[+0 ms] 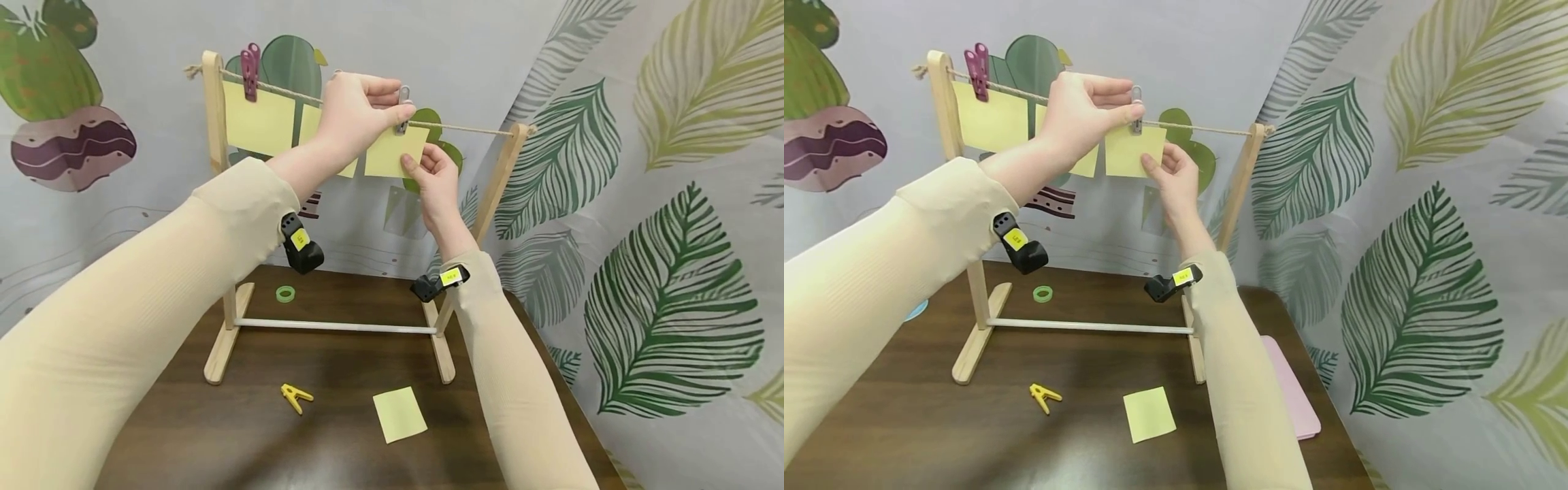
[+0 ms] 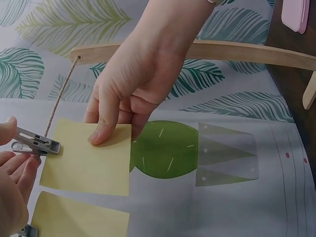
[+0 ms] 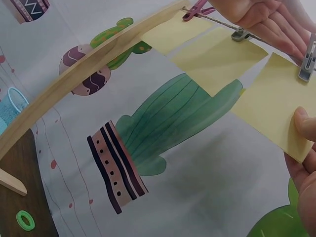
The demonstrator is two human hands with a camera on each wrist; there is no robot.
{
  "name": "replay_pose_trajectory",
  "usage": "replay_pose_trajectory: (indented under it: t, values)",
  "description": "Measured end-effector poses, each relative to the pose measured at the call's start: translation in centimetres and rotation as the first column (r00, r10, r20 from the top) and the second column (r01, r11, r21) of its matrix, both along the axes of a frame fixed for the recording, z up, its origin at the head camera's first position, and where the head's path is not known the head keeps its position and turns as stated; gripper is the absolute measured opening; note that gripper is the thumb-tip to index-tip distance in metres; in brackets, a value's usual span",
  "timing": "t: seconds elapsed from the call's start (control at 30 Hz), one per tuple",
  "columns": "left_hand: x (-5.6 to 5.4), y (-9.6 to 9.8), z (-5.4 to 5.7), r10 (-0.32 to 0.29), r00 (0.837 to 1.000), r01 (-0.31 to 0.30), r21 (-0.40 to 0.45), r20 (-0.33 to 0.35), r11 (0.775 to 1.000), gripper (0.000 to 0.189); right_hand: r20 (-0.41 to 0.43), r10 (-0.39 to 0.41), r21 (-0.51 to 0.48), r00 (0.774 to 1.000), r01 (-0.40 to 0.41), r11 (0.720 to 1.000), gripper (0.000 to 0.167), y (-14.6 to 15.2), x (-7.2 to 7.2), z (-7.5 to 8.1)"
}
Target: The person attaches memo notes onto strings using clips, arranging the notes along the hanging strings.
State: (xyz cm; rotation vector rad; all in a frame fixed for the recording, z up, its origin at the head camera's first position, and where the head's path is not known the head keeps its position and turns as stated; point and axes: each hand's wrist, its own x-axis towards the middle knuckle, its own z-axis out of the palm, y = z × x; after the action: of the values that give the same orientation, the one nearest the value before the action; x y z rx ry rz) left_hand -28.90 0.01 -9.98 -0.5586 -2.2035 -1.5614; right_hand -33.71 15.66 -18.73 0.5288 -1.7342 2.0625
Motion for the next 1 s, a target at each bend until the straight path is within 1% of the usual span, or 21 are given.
replay_pose_trajectory:
  t: [0.27, 0.47, 0.63, 0.77, 0.87, 1.0]
  values:
    - [0.2, -0.2, -0.5, -0.032, 0.999, 0.033, 0.041, -0.031, 0.999, 0.048, 0.011, 0.009, 0.017, 1.000, -0.009, 1.000, 0.012, 0.1, 0.0, -0.7]
    - [0.4, -0.5, -1.3, -0.064, 0.996, 0.068, 0.074, -0.060, 0.995, 0.045, 0.030, 0.017, -0.002, 0.999, -0.017, 1.000, 0.014, 0.0, -0.1, -1.7]
    - [0.6, -0.9, -2.2, -0.100, 0.992, 0.109, 0.108, -0.081, 0.988, 0.039, 0.038, 0.045, -0.012, 0.998, -0.045, 0.999, 0.015, 0.0, -0.2, -2.4]
    - [0.8, -1.3, -3.2, -0.128, 0.988, 0.138, 0.119, -0.090, 0.983, 0.037, 0.040, 0.059, -0.019, 0.997, -0.058, 0.998, 0.016, 0.1, -0.3, -3.0]
    - [1.0, -1.7, -4.0, -0.153, 0.985, 0.162, 0.129, -0.080, 0.978, 0.037, 0.039, 0.066, -0.032, 0.997, -0.065, 0.997, 0.019, 0.3, -0.3, -3.5]
    - [1.0, -2.1, -5.2, -0.196, 0.978, 0.203, 0.133, -0.066, 0.970, 0.037, 0.030, 0.075, -0.057, 0.997, -0.073, 0.996, 0.023, 0.4, -0.2, -4.1]
